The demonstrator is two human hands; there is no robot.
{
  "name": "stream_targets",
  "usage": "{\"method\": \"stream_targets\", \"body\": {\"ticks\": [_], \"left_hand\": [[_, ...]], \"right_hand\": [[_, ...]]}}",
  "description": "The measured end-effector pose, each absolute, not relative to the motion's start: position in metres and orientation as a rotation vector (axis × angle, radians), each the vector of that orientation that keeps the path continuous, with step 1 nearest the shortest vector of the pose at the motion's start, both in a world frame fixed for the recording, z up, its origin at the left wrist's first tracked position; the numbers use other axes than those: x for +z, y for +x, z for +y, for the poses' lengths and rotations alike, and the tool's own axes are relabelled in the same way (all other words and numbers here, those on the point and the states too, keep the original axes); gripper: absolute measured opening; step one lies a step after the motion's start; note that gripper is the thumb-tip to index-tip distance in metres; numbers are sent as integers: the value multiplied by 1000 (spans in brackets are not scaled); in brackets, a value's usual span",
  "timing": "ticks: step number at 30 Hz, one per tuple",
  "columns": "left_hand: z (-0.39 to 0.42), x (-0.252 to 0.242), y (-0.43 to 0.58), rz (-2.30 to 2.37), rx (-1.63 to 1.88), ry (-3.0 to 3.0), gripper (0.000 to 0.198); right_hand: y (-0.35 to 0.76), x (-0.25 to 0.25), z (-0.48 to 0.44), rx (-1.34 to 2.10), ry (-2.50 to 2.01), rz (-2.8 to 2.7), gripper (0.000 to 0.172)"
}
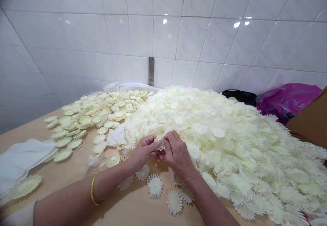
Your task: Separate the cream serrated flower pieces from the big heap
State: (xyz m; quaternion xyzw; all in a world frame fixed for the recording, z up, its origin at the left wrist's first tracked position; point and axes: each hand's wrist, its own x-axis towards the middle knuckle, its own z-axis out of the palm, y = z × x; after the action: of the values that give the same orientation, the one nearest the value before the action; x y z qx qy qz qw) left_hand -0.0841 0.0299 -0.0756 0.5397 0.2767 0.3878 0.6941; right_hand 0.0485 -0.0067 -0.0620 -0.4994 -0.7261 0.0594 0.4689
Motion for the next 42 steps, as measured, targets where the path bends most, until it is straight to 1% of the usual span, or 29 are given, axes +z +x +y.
{"method": "stream_targets", "body": {"ticks": [6, 10, 13, 19, 26, 28, 31, 34, 37, 42], "left_hand": [[32, -79, -84, 571, 813, 1117, 12], [32, -79, -84, 633, 815, 1142, 17], [32, -79, -84, 673, 842, 1178, 21], [30, -78, -83, 702, 960, 1235, 28], [30, -77, -83, 663, 882, 1227, 29], [30, -76, -84, 634, 854, 1229, 28], [31, -75, -85, 577, 796, 1252, 28], [31, -73, -86, 543, 730, 1240, 30], [28, -68, -85, 506, 668, 1177, 32], [24, -64, -84, 505, 650, 1065, 28]], "right_hand": [[53, -59, -7, 569, -1291, -1561, 21], [53, -59, -4, 723, -1240, -1496, 24], [51, -59, -4, 755, -1221, -1494, 25], [41, -55, -11, 993, -1114, -1546, 19], [42, -55, -9, 1160, -951, -1463, 17], [45, -55, -8, 1174, -943, -1446, 18], [46, -56, -7, 1156, -971, -1473, 23], [45, -61, -5, 1014, -1076, -1446, 29], [47, -66, 0, 813, -1203, -1266, 33], [64, -64, 9, 808, -1151, -845, 34]]}}
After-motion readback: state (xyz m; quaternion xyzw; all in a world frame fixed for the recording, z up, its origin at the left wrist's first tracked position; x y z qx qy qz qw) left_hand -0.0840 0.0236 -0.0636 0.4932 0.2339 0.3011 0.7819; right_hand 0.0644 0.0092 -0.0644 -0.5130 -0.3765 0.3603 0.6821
